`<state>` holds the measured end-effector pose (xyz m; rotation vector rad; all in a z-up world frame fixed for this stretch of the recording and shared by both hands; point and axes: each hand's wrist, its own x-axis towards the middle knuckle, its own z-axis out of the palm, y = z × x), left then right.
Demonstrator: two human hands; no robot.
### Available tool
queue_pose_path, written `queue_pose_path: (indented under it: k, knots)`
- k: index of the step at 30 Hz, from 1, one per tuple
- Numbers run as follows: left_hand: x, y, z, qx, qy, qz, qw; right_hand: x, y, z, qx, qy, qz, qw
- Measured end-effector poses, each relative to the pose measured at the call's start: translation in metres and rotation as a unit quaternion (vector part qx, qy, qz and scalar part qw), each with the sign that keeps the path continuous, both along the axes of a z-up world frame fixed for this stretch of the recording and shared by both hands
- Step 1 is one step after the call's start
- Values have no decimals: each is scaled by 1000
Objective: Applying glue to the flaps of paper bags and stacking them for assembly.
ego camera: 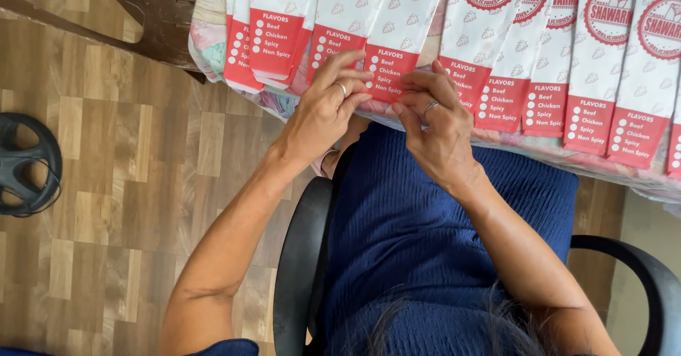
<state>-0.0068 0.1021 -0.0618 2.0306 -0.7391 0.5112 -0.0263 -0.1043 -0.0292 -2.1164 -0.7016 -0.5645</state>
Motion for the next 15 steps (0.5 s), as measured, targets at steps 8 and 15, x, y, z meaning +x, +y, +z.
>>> queue_pose_path:
  k: [8,15]
  knots:
    - [-5,-19,34,-8,94,90,991,4,7,7,38,85,-52,994]
    - [-11,-38,24,-20,83,151,985,17,4,19,0,154,-49,987]
